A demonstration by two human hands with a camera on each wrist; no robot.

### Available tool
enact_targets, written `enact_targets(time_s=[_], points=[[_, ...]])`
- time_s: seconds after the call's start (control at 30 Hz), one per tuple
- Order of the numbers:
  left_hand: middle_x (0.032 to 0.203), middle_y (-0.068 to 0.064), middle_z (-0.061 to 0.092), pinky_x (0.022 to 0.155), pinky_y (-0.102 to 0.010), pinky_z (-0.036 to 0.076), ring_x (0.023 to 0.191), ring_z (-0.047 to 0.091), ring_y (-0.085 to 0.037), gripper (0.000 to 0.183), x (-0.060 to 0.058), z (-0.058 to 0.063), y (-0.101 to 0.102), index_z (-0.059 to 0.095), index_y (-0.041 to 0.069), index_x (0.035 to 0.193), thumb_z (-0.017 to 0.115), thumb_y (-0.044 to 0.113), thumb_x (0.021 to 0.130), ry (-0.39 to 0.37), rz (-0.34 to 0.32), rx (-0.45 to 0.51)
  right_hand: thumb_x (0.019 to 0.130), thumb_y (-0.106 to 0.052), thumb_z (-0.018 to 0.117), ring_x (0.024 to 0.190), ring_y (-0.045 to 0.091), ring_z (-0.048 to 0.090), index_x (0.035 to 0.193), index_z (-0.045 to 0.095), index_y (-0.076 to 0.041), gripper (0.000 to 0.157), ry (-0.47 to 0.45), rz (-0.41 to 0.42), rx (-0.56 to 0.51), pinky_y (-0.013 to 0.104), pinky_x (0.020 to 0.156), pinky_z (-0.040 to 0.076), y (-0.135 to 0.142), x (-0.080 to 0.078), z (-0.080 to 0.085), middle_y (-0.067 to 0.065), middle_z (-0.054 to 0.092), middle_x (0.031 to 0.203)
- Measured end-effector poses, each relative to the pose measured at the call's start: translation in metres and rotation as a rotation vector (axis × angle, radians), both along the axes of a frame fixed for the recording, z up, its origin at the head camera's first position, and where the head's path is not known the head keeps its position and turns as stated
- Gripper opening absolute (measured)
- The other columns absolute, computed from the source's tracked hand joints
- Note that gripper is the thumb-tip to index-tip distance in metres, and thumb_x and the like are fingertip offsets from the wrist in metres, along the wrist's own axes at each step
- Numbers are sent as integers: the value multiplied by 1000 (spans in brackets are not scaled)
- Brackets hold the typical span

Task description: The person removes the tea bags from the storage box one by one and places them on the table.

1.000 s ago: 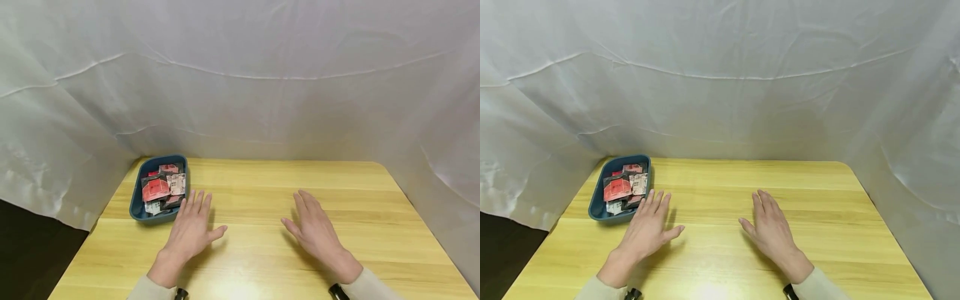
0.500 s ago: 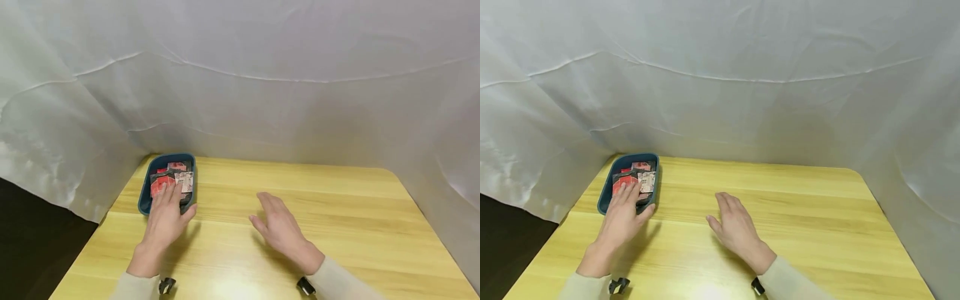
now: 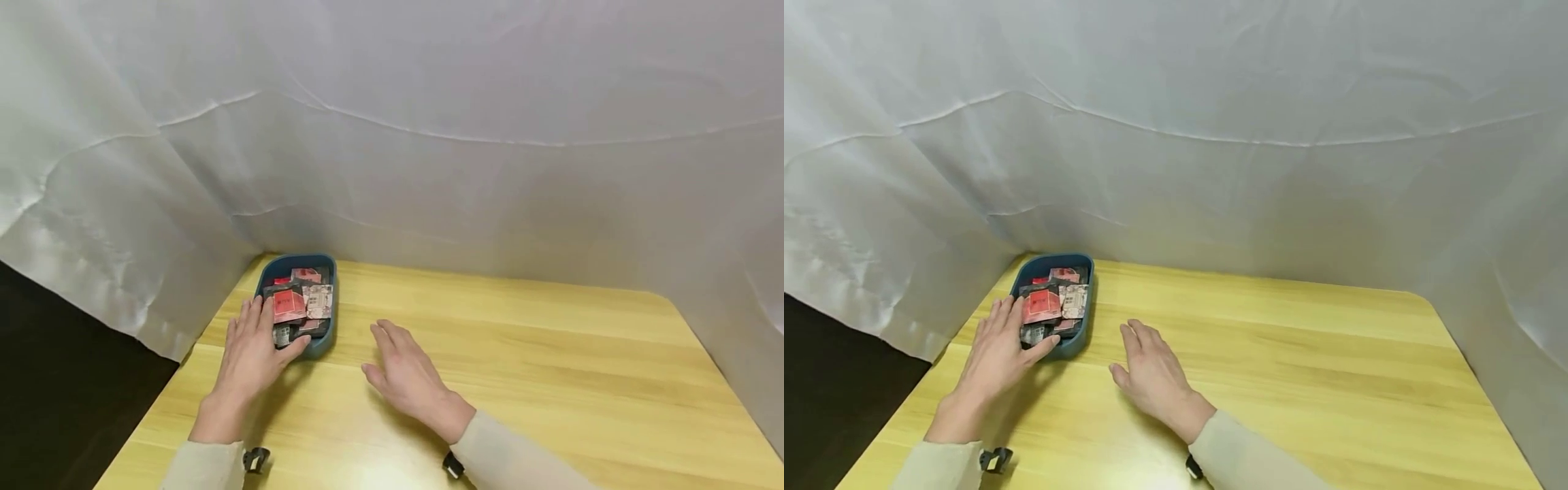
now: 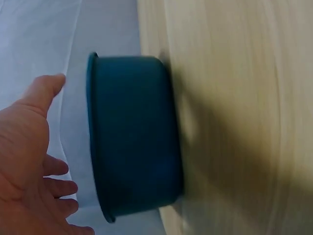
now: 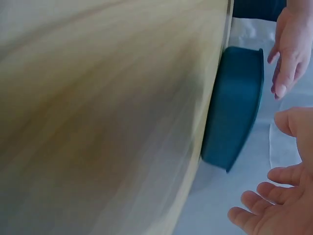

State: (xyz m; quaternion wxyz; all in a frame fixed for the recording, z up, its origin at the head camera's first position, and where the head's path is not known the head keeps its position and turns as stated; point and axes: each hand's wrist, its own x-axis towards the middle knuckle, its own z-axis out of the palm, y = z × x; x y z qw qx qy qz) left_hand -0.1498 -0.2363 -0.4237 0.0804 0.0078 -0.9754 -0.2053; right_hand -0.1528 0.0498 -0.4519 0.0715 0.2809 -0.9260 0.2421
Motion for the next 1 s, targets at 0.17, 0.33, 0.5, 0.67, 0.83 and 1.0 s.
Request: enact_targets(time_s=[0.17,0.33,0.5,0.67,0.83,1.0], points=[[171,-37,10,126,-73,7,160,2,-53,120,-6,-8,-6,16,-10,164,65,72,93,-24,10,22,103,-37,68,151,34,43,161,38,0,75,-40,35,0,47,123,40,-18,-3,-4,20,42,164],[171,-37,6,126,-73,9,160,3,-54,121,-13,-16,-10,14,-13,163,65,72,93,-30,23,25,104,-39,66,154,33,40,164,32,-3,78,-97,63,4,47,124,39,-35,-5,-5,18,36,169],[170,-39,4,126,-72,13,159,6,-55,122,-20,-24,-11,13,-15,162,63,72,94,-40,38,38,104,-39,65,156,32,37,167,28,-5,80,-130,93,18,47,125,37,-48,-8,-8,15,30,172],[170,-39,2,127,-69,13,159,5,-55,120,-25,-27,-10,12,-16,162,61,71,96,-68,42,60,104,-39,63,157,32,34,167,27,-4,80,-144,120,56,47,126,37,-55,-12,-7,16,25,174],[171,-37,1,128,-68,13,160,5,-54,121,-27,-27,-5,9,-14,163,60,72,96,-90,35,70,104,-38,64,158,32,34,165,31,-3,78,-93,125,111,46,127,34,-51,-13,-8,16,26,174],[172,-36,2,127,-69,16,159,8,-54,124,-27,-27,5,10,-12,164,56,79,94,-94,32,65,103,-39,65,158,32,34,162,37,-2,74,-55,119,138,44,128,32,-42,-14,-3,16,28,173]])
